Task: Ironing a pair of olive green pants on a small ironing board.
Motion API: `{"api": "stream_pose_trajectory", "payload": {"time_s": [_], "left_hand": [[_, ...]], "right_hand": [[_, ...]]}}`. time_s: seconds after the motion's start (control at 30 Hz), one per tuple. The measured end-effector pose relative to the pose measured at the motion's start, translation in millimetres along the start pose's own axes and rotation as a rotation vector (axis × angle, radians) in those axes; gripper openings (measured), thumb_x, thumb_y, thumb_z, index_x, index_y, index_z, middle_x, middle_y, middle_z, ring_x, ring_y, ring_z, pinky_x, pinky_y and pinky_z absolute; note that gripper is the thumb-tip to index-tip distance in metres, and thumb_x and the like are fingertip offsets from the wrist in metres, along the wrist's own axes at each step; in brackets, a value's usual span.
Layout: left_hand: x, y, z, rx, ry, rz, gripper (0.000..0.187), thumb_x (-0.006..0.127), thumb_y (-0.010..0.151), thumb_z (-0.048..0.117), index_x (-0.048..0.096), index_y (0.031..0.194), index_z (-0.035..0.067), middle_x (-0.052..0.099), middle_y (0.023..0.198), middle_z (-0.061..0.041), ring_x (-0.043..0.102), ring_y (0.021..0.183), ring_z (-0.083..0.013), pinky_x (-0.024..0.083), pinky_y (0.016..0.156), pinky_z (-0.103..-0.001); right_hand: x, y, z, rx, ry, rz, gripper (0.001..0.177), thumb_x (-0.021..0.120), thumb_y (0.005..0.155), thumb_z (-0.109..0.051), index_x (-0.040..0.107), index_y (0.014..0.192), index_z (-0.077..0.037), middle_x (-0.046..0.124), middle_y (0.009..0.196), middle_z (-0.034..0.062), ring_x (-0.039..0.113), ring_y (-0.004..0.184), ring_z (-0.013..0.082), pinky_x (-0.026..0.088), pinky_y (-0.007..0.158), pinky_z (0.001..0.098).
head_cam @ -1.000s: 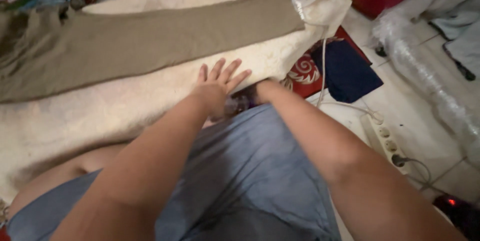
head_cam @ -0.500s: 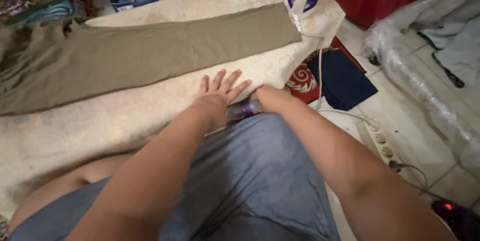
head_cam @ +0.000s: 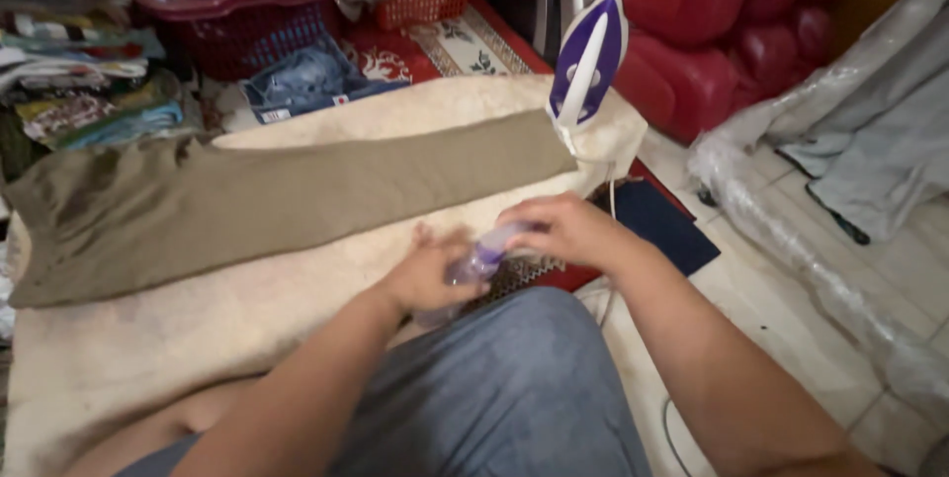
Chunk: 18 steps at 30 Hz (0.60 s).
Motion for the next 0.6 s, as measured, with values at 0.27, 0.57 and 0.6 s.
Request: {"api": "stream_pose_trajectory", "payload": {"time_s": [0.27, 0.57, 0.6], "left_hand": [[-42.5, 31.0, 25.0, -0.146, -0.303, 0.385, 0.065, 0.069, 0.085, 0.048, 0.056, 0.133, 0.007, 0.072, 0.116, -0.021, 0.065, 0.115, -0.0399, 0.034, 0.113, -0.056], [-67.3, 53.5, -29.4, -0.123, -0.456, 0.281, 0.058, 0.073, 0.083, 0.047, 0.066, 0.129, 0.013, 0.071, 0.120, -0.021, 0.069, 0.115, -0.0358, 0.051, 0.100, -0.044], [-67.3, 56.6, -42.1, -0.166, -0.468, 0.291, 0.053, 0.072, 0.086, 0.048, 0.069, 0.127, 0.015, 0.072, 0.120, -0.021, 0.069, 0.114, -0.0353, 0.052, 0.100, -0.043]], "right_hand": [[12.1, 32.7, 67.8, 0.173, 0.658, 0.614, 0.091, 0.089, 0.073, -0.013, 0.035, 0.147, -0.012, 0.049, 0.143, 0.0067, 0.050, 0.130, 0.0181, 0.049, 0.102, 0.0328], [-24.1, 32.4, 116.0, 0.694, 0.715, 0.687, 0.049, 0.072, 0.071, -0.002, 0.067, 0.120, -0.007, 0.072, 0.091, 0.0054, 0.064, 0.058, 0.0202, 0.053, 0.052, 0.0357], [-32.4, 25.5, 116.7, 0.766, 0.625, 0.611, 0.045, 0.073, 0.071, -0.005, 0.067, 0.115, -0.008, 0.074, 0.091, -0.0018, 0.062, 0.053, 0.0177, 0.052, 0.048, 0.0348]]}}
Point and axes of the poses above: each hand's wrist, its own y-axis towards the middle knuckle, its own x-axis out of the palm, z = x × y, the point moved 9 cm from there along y, towards the middle knuckle
